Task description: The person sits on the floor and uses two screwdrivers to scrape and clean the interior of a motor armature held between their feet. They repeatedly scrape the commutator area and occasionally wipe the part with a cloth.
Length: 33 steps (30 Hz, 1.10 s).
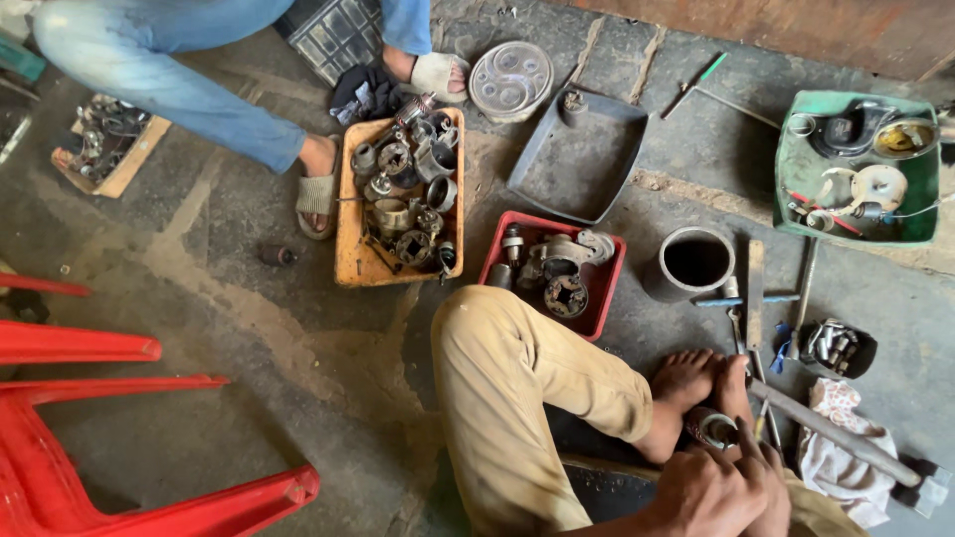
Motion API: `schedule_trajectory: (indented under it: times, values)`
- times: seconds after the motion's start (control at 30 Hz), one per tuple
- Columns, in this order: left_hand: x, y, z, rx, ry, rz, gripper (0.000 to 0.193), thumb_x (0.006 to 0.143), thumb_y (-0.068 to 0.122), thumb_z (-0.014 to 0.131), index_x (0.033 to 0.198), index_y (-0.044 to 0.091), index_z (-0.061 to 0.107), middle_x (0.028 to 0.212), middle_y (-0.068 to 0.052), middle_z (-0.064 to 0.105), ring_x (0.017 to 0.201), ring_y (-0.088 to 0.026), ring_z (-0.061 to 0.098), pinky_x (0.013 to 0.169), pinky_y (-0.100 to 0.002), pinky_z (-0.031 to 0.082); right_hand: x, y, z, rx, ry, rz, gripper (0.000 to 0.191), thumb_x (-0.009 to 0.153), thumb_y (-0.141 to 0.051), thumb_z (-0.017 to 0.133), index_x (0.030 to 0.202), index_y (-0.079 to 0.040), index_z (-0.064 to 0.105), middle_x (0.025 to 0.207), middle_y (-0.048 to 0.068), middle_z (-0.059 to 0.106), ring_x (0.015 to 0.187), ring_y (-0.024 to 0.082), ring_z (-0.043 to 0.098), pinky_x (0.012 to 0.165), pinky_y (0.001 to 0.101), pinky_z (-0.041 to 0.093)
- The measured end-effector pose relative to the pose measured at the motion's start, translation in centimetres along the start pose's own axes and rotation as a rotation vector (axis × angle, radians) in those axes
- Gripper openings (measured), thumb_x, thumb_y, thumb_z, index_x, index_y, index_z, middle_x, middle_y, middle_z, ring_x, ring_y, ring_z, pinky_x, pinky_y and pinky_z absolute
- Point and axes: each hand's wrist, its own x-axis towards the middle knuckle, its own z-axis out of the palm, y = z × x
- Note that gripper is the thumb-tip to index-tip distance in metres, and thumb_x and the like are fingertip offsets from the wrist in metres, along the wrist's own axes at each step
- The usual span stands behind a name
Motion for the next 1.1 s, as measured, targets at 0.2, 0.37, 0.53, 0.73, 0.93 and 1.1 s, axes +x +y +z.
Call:
schedule_trajectory:
  times: [0.2,0.37,0.53,0.73,0.93,1.1]
  values:
    - [0.5,0.6,-1.3,0.077,0.065,0.013,0.022,0.099,0.011,0.065,0.100,-0.011,0.062,0.094,-0.028,0.065,0.069,-0.032,0.066,0.060,-0.045,0.051,-0.3,-1.9,1.3,-0.029,-0.052,0.009,0.065,0.081,-0.015,0.072,0.144,-0.022,0.062,0.118,0.014,0.072,0.111,0.034,0.067,0.093,0.0423,0.053]
    - [0.8,0.4,-2.5,0.143,0.142,0.034,0.026,0.106,0.010,0.062,0.111,-0.015,0.062,0.108,-0.033,0.067,0.075,-0.036,0.068,0.067,-0.047,0.053,-0.2,-2.9,1.0,-0.040,-0.064,0.012,0.064,0.082,-0.015,0.072,0.145,-0.022,0.062,0.117,0.014,0.072,0.110,0.034,0.068,0.092,0.0419,0.054]
    - [0.9,-0.1,-3.1,0.048,0.051,-0.017,0.034,0.101,0.009,0.062,0.123,-0.018,0.061,0.088,-0.028,0.066,0.063,-0.034,0.066,0.055,-0.046,0.051,0.0,-3.0,0.7,-0.064,-0.068,0.003,0.064,0.082,-0.015,0.072,0.145,-0.022,0.062,0.117,0.014,0.072,0.109,0.033,0.069,0.091,0.0414,0.054]
    - [0.3,-0.7,-1.9,-0.087,-0.096,-0.055,0.055,0.092,0.007,0.064,0.135,-0.025,0.057,0.069,-0.024,0.064,0.054,-0.030,0.065,0.042,-0.043,0.048,0.6,-3.0,0.7,-0.080,-0.075,-0.004,0.063,0.083,-0.014,0.072,0.145,-0.022,0.062,0.116,0.015,0.072,0.108,0.033,0.070,0.090,0.0409,0.054]
    - [-0.6,0.0,-1.7,-0.137,-0.015,0.001,0.037,0.092,0.012,0.063,0.111,-0.020,0.058,0.068,-0.026,0.063,0.053,-0.030,0.064,0.046,-0.043,0.048,0.7,-4.3,0.2,-0.095,-0.082,-0.007,0.062,0.084,-0.014,0.072,0.145,-0.022,0.062,0.115,0.015,0.072,0.107,0.032,0.070,0.089,0.0404,0.055]
    - [-0.2,0.1,-2.4,-0.112,0.010,-0.010,0.038,0.091,0.013,0.064,0.109,-0.020,0.058,0.069,-0.026,0.063,0.054,-0.030,0.064,0.050,-0.043,0.049,1.1,-4.0,0.2,-0.100,-0.084,-0.019,0.061,0.085,-0.013,0.072,0.145,-0.023,0.062,0.115,0.016,0.073,0.106,0.032,0.071,0.088,0.0399,0.055]
